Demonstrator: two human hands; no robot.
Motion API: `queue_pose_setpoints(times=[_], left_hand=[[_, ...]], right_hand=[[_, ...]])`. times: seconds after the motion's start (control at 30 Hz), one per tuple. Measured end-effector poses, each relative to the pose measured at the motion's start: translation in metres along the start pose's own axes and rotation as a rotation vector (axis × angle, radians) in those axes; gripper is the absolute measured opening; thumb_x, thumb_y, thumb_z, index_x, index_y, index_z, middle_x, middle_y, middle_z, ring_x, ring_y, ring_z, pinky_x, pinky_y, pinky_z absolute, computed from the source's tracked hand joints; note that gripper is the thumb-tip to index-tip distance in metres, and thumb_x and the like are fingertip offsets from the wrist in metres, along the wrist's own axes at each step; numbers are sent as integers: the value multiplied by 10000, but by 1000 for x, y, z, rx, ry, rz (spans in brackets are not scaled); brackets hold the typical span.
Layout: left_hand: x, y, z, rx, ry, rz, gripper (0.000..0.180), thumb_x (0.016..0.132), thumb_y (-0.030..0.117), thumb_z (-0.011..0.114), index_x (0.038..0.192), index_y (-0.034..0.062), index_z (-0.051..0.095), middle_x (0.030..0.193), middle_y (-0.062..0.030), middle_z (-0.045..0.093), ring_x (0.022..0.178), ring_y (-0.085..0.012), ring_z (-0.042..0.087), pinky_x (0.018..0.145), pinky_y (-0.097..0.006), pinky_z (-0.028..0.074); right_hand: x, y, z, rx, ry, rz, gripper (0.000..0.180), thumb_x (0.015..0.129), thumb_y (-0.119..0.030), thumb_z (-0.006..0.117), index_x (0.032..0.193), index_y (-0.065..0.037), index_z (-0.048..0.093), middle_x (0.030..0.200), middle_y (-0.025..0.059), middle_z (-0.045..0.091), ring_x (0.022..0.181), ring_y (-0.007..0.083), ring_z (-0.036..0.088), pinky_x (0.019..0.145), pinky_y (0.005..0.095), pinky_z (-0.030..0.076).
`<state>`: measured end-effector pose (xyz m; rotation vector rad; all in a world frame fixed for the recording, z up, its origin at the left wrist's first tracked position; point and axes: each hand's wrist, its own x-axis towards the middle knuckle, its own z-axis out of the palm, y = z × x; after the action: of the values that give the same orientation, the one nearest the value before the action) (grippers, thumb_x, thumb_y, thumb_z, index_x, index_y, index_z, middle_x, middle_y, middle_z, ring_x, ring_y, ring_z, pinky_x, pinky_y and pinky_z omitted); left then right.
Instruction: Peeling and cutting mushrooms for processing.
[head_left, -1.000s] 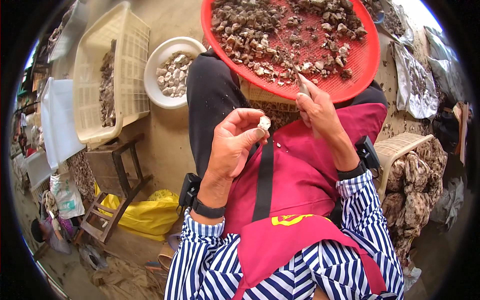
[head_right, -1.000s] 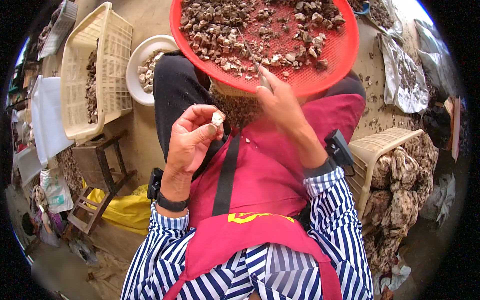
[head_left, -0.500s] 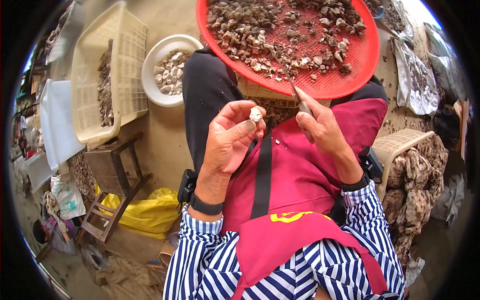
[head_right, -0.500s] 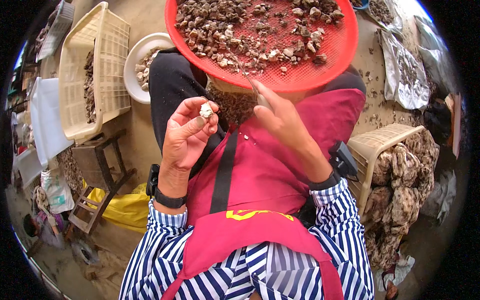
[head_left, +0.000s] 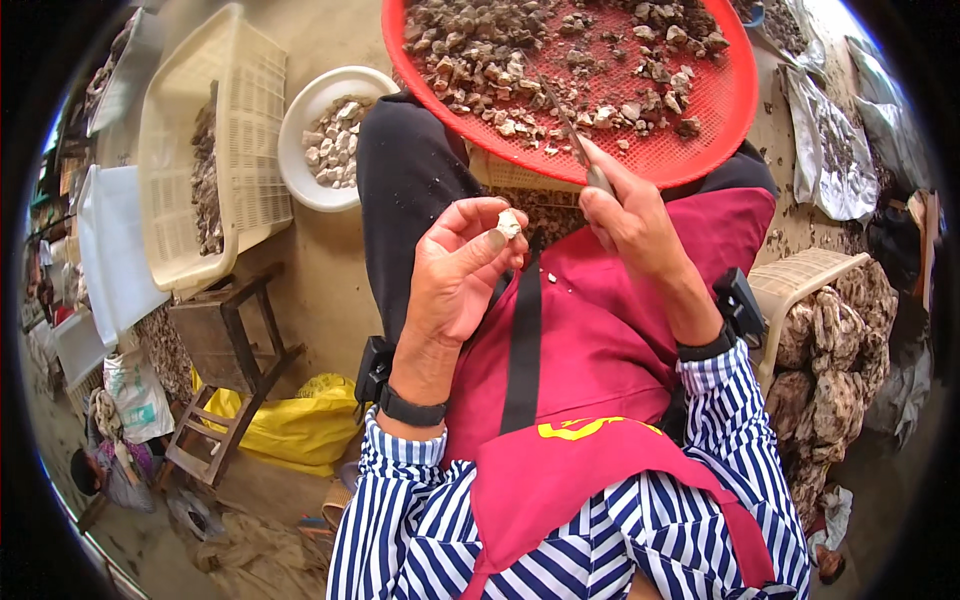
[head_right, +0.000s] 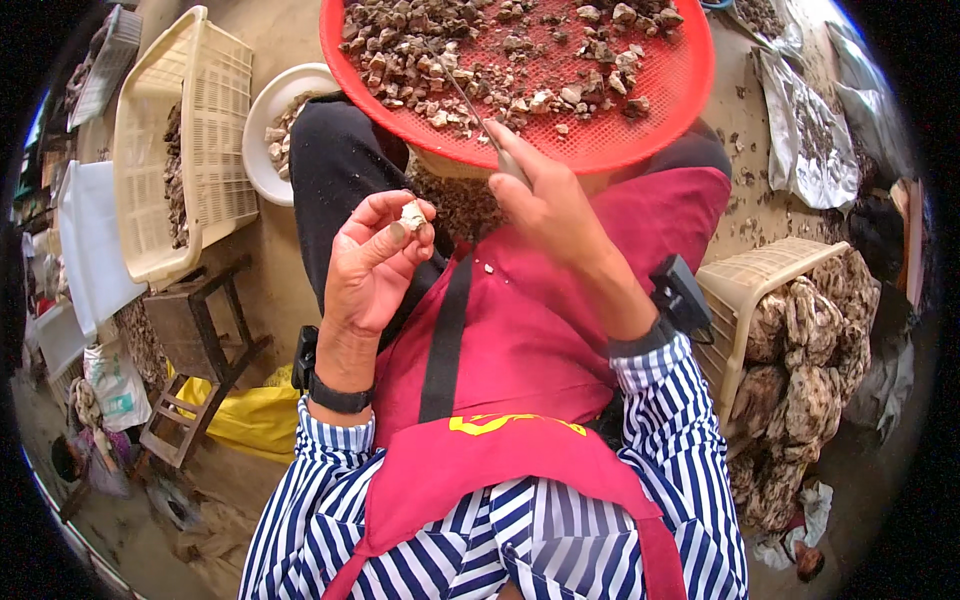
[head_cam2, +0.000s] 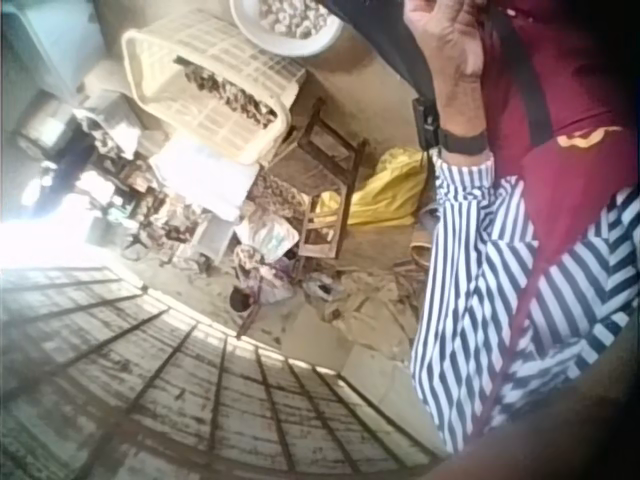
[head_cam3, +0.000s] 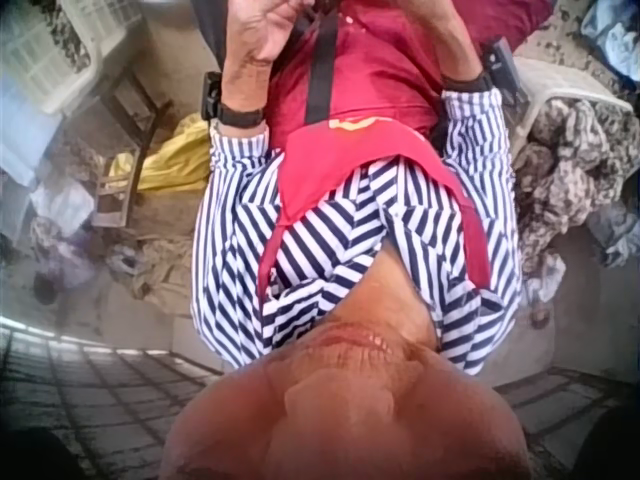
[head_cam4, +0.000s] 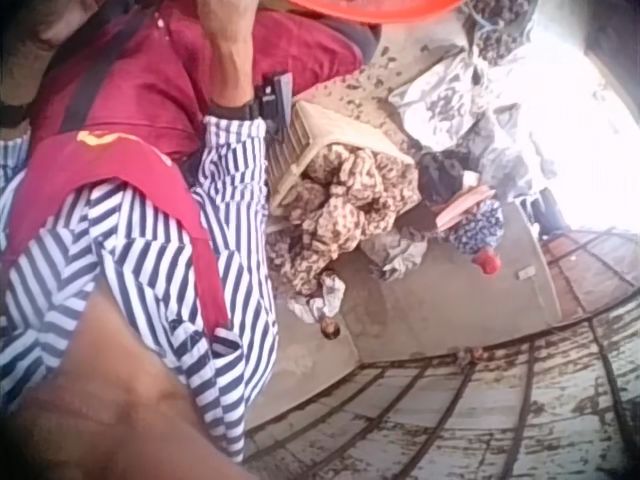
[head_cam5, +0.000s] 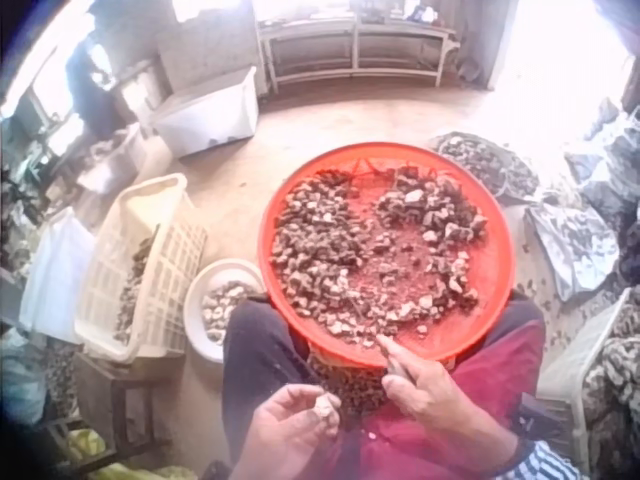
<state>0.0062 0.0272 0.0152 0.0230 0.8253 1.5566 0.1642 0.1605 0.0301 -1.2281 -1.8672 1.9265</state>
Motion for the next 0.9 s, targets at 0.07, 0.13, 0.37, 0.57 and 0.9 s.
queue_pose_setpoints(times=[0.07,0.13,0.37,0.57,0.9], left_hand=[[-2,-2,-2,25,0,1,238,832,9,591,1064,-10,544,1002,-163,603,827,-199,594,697,-282,497],[0,-1,-1,32,2,4,236,830,6,592,1061,-10,545,1000,-162,603,823,-197,594,695,-281,495],[-1,1,-4,45,28,11,233,824,-2,599,1051,-12,550,989,-156,611,804,-186,597,695,-276,497],[3,1,-1,70,39,-6,239,819,6,611,1050,-14,551,985,-150,615,795,-180,598,697,-280,504],[0,6,-6,89,45,38,245,811,13,622,1046,-9,557,985,-146,620,785,-169,596,693,-271,497]], right_hand=[[15,10,5,34,15,-94,556,855,-71,456,1379,14,290,936,77,460,771,101,418,664,229,331],[21,14,8,126,25,-178,590,880,-68,434,1432,-78,226,621,-49,396,455,22,311,394,177,268],[26,17,-5,9,173,-192,565,888,-47,448,1422,-139,286,645,-59,410,458,0,293,391,149,246],[56,26,-16,-432,326,-296,670,772,-104,587,1391,-171,338,1042,208,604,893,310,622,809,352,477],[106,28,-1,-1010,106,-346,694,785,-15,503,1388,-288,294,912,147,607,778,342,602,647,449,473]])
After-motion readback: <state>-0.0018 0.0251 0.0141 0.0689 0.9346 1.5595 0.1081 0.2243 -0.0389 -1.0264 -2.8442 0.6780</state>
